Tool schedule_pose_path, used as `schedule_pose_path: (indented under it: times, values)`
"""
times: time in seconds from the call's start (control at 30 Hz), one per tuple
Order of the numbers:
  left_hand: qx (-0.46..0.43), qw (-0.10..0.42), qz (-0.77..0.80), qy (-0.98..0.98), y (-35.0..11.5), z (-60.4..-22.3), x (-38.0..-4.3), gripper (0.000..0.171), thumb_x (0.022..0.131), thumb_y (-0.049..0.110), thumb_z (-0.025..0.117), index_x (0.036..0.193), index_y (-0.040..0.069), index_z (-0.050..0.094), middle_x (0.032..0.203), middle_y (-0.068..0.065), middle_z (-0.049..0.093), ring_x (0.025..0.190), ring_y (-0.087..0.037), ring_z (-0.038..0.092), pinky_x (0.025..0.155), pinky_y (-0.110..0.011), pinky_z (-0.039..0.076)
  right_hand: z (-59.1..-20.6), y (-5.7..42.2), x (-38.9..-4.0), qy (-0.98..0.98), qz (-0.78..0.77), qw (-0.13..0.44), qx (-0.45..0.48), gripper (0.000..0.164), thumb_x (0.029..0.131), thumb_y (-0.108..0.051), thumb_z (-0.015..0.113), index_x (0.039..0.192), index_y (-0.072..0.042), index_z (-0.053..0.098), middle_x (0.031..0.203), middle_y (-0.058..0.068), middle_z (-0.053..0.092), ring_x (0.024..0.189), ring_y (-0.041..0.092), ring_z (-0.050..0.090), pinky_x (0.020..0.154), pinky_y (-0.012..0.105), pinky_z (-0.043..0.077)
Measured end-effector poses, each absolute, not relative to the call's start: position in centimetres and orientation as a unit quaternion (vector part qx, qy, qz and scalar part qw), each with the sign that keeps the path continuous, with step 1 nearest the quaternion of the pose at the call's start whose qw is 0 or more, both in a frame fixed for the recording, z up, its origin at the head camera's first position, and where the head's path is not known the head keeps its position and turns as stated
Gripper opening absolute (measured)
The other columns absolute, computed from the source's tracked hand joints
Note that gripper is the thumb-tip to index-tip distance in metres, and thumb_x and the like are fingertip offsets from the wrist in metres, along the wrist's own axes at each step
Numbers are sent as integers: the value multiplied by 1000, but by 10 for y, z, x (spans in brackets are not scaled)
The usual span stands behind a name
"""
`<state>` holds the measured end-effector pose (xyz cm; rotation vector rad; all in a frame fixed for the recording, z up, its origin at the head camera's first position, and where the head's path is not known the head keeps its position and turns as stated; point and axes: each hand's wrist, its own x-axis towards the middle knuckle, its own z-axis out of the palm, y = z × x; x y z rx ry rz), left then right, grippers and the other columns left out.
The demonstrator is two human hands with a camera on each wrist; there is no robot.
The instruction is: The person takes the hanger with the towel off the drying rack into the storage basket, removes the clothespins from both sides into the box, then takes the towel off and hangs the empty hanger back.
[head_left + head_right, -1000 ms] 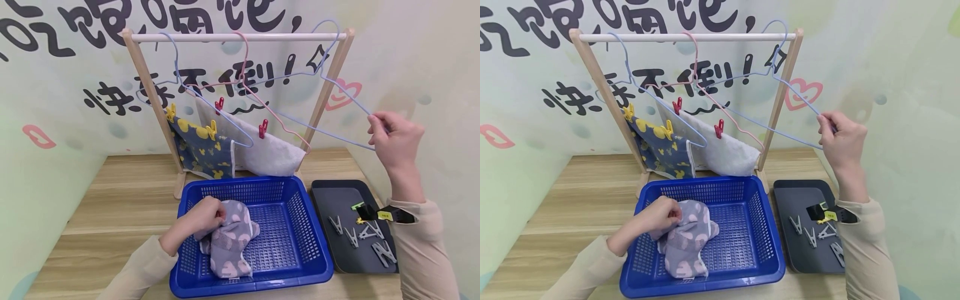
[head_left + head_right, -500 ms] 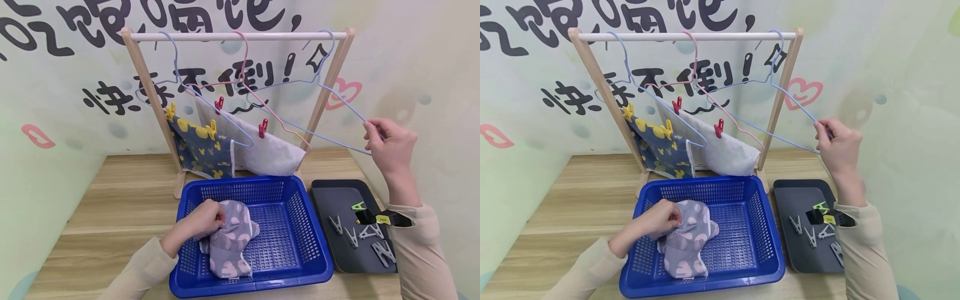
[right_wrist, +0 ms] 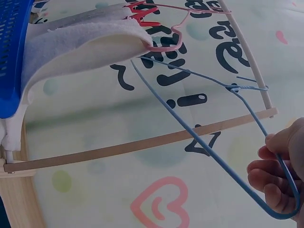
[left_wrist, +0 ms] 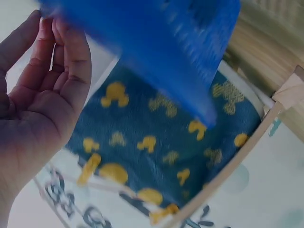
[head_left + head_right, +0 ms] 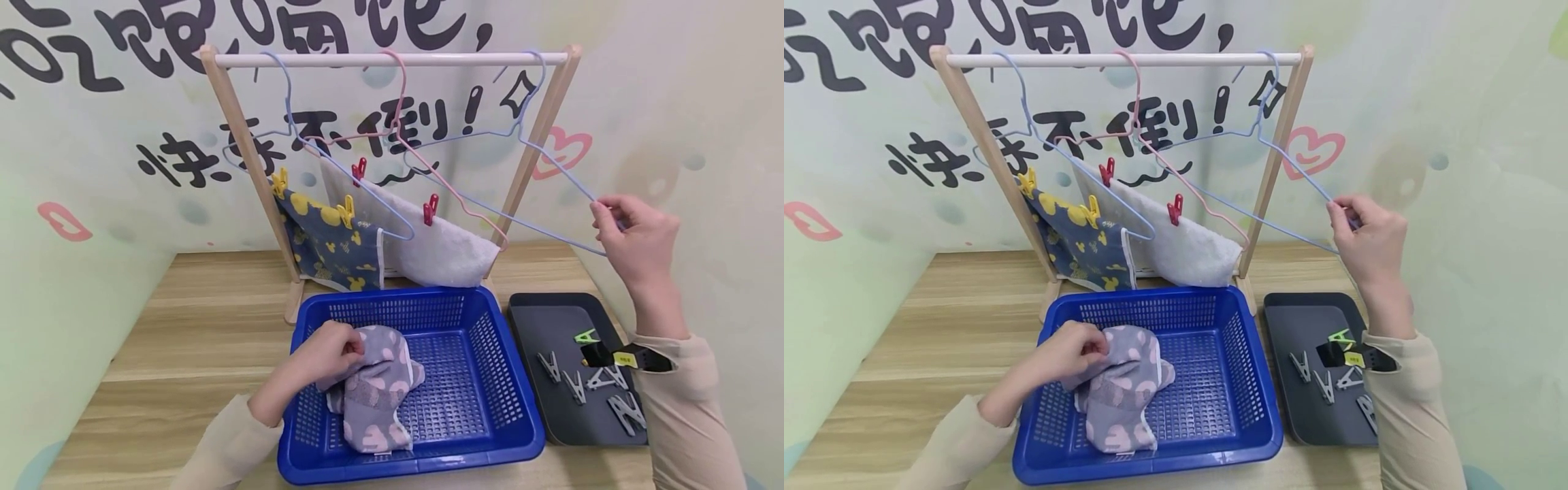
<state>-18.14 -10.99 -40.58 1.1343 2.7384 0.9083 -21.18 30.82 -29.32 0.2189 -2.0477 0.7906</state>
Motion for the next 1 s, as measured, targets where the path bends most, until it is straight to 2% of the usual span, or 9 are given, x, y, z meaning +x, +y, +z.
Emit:
schedule_pose_path:
  times: [0.2,0.43,0.5,0.57,0.63,0.7,0.73,0.8,1.0]
  values:
    - [321,-69,336,883,-126,-397,-174,11,75,-5,70,70,4,67,67,0,60,59,-7,52,53,-19,45,-297,307,-213,-834,268,478,68,13,83,-5,67,88,7,71,69,22,64,61,-25,37,59,1,30]
    - [209,-155,406,876,-150,-404,-166,6,77,-9,69,80,-5,67,76,-10,65,65,-20,60,59,-30,53,-298,304,-213,-836,260,479,55,14,83,-7,67,91,5,71,73,22,66,63,-24,37,60,0,28]
    - [173,-168,422,874,-156,-409,-164,9,76,-11,67,85,-8,66,80,-15,65,69,-25,62,63,-35,55,-298,302,-213,-838,249,482,58,16,83,-7,67,94,4,71,79,22,68,67,-10,52,64,1,27]
    - [143,-177,436,871,-162,-414,-162,13,77,-13,66,89,-11,65,84,-19,65,73,-29,63,66,-38,55,-297,300,-213,-836,245,488,60,19,82,-6,67,98,4,70,88,22,68,77,12,61,71,9,34]
    - [121,-177,447,869,-166,-418,-159,15,77,-13,65,92,-13,64,87,-21,65,76,-31,62,69,-40,55,-297,297,-214,-826,250,500,70,21,81,-4,68,100,4,69,93,22,68,86,35,60,78,18,38]
    - [110,-178,456,865,-169,-422,-157,16,77,-14,65,93,-14,64,88,-23,65,76,-32,63,68,-38,55,-297,294,-216,-814,263,509,90,21,79,-2,69,100,5,69,95,23,68,91,42,58,83,24,39]
    - [104,-175,459,865,-170,-424,-156,16,77,-14,65,93,-14,64,88,-24,65,76,-32,63,68,-35,55,-297,291,-217,-808,272,513,99,21,78,0,70,99,4,70,95,22,68,92,42,58,84,27,40]
    - [91,-163,465,865,-172,-428,-156,17,78,-13,65,94,-15,64,89,-24,65,76,-31,63,68,-29,55,-297,285,-219,-800,286,512,126,20,77,2,71,96,4,71,93,21,69,90,38,60,85,19,38]
    - [45,-121,491,862,-177,-441,-155,19,80,-11,64,98,-15,64,91,-25,66,78,-22,64,68,-13,50,-298,266,-223,-809,316,459,187,21,75,8,72,96,5,70,92,19,69,89,1,57,81,10,39]
